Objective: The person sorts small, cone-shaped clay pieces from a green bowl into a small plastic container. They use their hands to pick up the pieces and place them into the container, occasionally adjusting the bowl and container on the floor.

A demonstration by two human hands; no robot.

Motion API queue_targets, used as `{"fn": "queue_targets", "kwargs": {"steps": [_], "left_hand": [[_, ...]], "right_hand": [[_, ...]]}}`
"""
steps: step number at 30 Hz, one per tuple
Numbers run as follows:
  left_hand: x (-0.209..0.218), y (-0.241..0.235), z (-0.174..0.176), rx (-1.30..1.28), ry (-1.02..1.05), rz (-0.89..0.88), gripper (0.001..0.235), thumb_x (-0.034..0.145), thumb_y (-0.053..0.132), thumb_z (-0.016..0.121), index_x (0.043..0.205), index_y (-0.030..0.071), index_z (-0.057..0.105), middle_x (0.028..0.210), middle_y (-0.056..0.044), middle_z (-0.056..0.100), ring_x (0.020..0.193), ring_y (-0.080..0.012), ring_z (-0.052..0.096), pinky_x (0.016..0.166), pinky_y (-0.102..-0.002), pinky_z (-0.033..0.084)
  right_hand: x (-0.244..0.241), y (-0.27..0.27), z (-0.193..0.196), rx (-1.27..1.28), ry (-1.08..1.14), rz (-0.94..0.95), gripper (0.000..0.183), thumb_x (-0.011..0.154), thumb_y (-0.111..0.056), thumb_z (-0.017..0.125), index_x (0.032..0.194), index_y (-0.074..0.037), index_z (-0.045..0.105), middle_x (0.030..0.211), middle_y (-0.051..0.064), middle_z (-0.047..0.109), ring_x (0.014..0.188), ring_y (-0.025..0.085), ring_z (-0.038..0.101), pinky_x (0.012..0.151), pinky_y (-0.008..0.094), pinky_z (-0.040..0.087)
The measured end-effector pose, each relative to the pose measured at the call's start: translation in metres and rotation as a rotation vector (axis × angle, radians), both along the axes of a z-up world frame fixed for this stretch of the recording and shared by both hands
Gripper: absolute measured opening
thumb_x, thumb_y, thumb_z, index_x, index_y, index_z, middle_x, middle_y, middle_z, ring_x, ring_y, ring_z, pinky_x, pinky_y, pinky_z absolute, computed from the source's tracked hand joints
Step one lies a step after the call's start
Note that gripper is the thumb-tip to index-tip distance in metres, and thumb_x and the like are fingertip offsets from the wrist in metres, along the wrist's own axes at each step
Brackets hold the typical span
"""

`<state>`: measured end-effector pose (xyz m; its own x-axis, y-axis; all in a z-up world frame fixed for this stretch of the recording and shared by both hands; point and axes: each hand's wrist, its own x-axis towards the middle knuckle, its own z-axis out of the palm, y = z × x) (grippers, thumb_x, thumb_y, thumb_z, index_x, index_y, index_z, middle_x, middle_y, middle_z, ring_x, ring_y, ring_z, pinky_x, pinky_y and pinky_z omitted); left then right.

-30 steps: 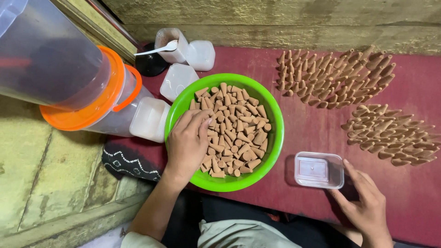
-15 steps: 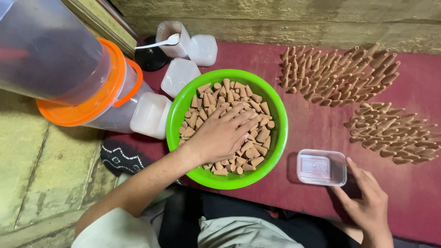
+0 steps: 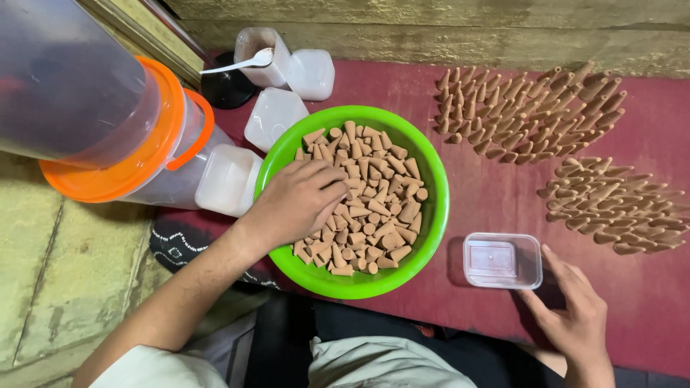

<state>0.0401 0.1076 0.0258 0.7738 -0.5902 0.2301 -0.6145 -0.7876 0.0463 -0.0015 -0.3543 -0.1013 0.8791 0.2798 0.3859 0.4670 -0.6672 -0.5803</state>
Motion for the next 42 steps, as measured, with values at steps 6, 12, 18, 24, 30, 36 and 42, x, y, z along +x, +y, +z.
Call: {"fn": "queue_targets", "kwargs": {"steps": [6,12,18,24,30,36,42], "left_hand": [[-0.010,0.013,-0.002,-0.015,-0.061,0.126,0.019,0.092,0.009,0.070,0.111,0.009,0.071,0.111,-0.003,0.069,0.106,-0.0259,0.064,0.080,-0.039,0.055],[-0.025,-0.003,0.011,-0.141,0.127,0.005,0.029,0.099,0.030,0.066,0.113,0.006,0.073,0.113,-0.008,0.069,0.105,-0.0239,0.064,0.092,-0.041,0.053],[-0.030,-0.007,-0.001,-0.148,0.133,-0.044,0.019,0.097,0.027,0.069,0.107,0.012,0.075,0.120,-0.008,0.066,0.116,-0.0286,0.061,0.090,-0.044,0.052],[-0.030,-0.012,0.003,-0.266,0.126,-0.018,0.017,0.096,0.025,0.072,0.095,0.010,0.078,0.112,-0.006,0.070,0.109,-0.0277,0.064,0.089,-0.042,0.053],[-0.031,-0.010,0.003,-0.235,0.133,0.095,0.013,0.092,0.022,0.071,0.097,0.013,0.079,0.112,-0.005,0.070,0.109,-0.0263,0.063,0.093,-0.042,0.053],[-0.034,-0.021,0.005,-0.335,0.058,0.131,0.010,0.093,0.016,0.071,0.095,0.007,0.075,0.104,-0.006,0.070,0.103,-0.0256,0.065,0.092,-0.039,0.054],[-0.051,-0.027,-0.004,-0.308,0.005,0.278,0.019,0.091,0.026,0.072,0.101,0.010,0.075,0.113,-0.007,0.071,0.111,-0.0249,0.065,0.097,-0.043,0.053]], "right_hand": [[0.000,0.000,0.000,-0.007,-0.021,0.011,0.067,0.084,-0.009,0.084,0.145,0.005,0.060,0.127,0.018,0.070,0.104,0.024,0.066,0.098,0.033,0.053],[0.000,0.001,0.001,0.015,-0.018,0.019,0.067,0.084,-0.006,0.084,0.145,0.006,0.061,0.122,0.019,0.070,0.097,0.022,0.064,0.093,0.032,0.054],[0.000,0.002,-0.001,0.050,-0.047,0.033,0.070,0.083,-0.005,0.084,0.146,0.007,0.058,0.127,0.024,0.070,0.110,0.028,0.068,0.101,0.035,0.055],[0.000,0.000,-0.002,0.045,-0.001,-0.002,0.070,0.083,-0.009,0.083,0.148,0.002,0.057,0.126,0.016,0.071,0.107,0.022,0.067,0.098,0.031,0.053],[0.002,0.001,0.005,0.050,-0.001,0.030,0.066,0.085,-0.014,0.081,0.144,-0.001,0.058,0.123,0.015,0.070,0.101,0.022,0.067,0.092,0.031,0.054],[0.006,0.005,0.015,0.111,-0.001,0.078,0.055,0.083,-0.015,0.081,0.133,0.002,0.063,0.124,0.014,0.072,0.107,0.027,0.069,0.099,0.036,0.055],[0.007,0.006,0.018,0.134,0.014,0.070,0.059,0.081,-0.020,0.084,0.133,0.000,0.063,0.122,0.015,0.072,0.108,0.027,0.070,0.099,0.036,0.055]]}}
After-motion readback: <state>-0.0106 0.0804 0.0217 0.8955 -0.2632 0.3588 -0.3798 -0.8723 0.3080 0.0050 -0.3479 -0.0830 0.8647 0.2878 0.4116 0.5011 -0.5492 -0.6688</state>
